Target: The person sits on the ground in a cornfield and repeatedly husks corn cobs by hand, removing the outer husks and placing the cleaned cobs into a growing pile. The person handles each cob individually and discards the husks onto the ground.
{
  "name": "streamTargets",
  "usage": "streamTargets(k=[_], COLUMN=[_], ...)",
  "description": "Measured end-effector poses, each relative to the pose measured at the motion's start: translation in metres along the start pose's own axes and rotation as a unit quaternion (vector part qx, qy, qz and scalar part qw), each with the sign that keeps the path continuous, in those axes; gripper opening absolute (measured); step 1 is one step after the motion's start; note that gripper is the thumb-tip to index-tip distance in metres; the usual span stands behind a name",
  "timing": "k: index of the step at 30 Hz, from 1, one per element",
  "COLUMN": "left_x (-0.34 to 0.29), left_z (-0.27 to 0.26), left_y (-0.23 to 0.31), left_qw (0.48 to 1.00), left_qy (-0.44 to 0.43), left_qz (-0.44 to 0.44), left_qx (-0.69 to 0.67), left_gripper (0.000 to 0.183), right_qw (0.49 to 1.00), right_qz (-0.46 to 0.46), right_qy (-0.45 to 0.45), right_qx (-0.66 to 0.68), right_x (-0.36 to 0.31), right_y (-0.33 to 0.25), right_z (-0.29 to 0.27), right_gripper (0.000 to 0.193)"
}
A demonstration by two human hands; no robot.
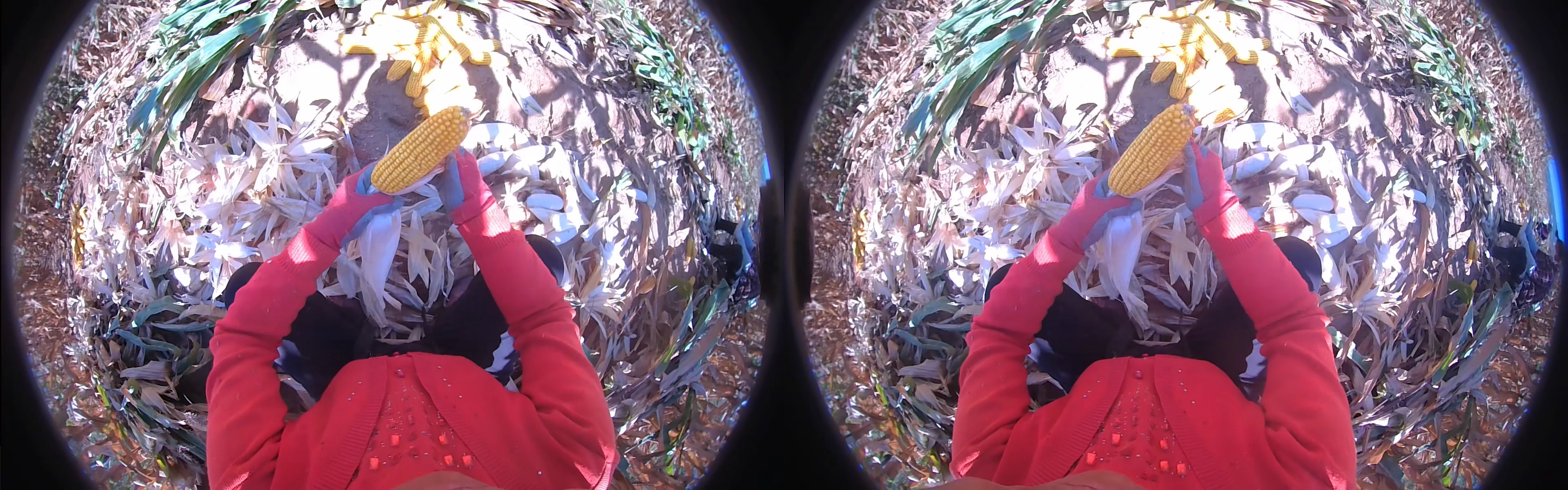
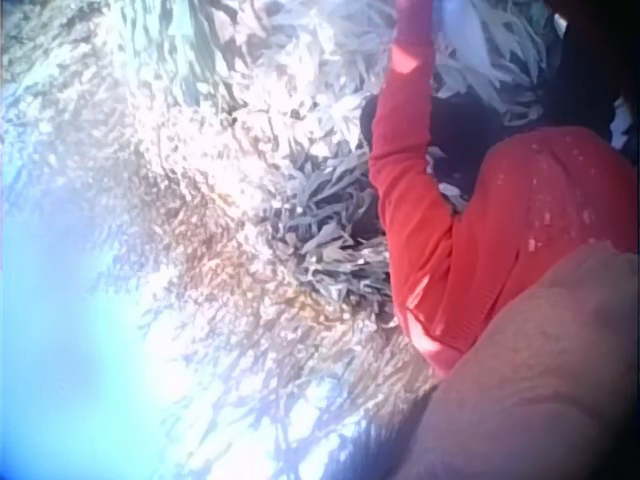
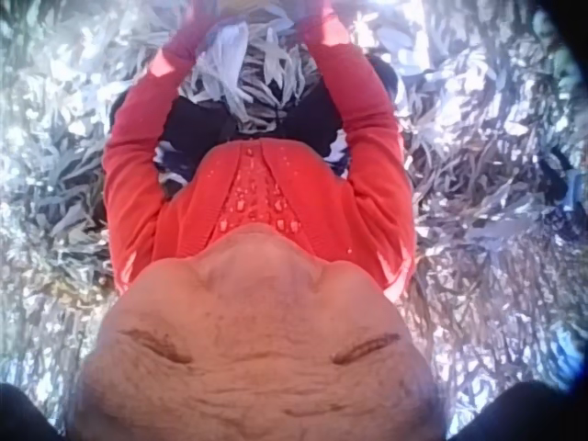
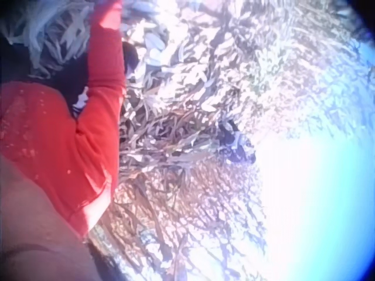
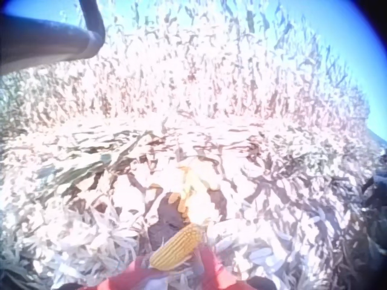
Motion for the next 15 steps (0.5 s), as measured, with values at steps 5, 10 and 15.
streamTargets(k=[5, 10, 15], left_x=[0.006, -0.02, -0.019], left_z=[-0.012, -0.038, -0.049], left_y=[0.034, 0.012, -0.004], left_qw=[0.992, 0.995, 0.994], left_qy=[-0.05, 0.013, 0.043], left_qz=[0.108, -0.049, -0.013], left_qx=[0.052, -0.082, -0.098], left_gripper=[0.023, 0.027, 0.028], right_qw=[0.781, 0.857, 0.972], right_qz=[-0.087, 0.021, -0.14], right_qy=[-0.298, -0.216, 0.046], right_qx=[-0.542, -0.468, -0.182], right_x=[-0.006, -0.002, 0.011], right_y=[0.109, 0.096, -0.077], right_z=[0.056, 0.041, 0.017], right_gripper=[0.028, 0.032, 0.058])
Point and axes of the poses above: each hand's wrist, its own x-axis towards the middle knuckle, its own z-axis out of the palm, y = z × x, the point moved 10 cm from there along x, towards the middle knuckle, and after that the axes turned 7 degrees about -x, right-handed, at the moved point
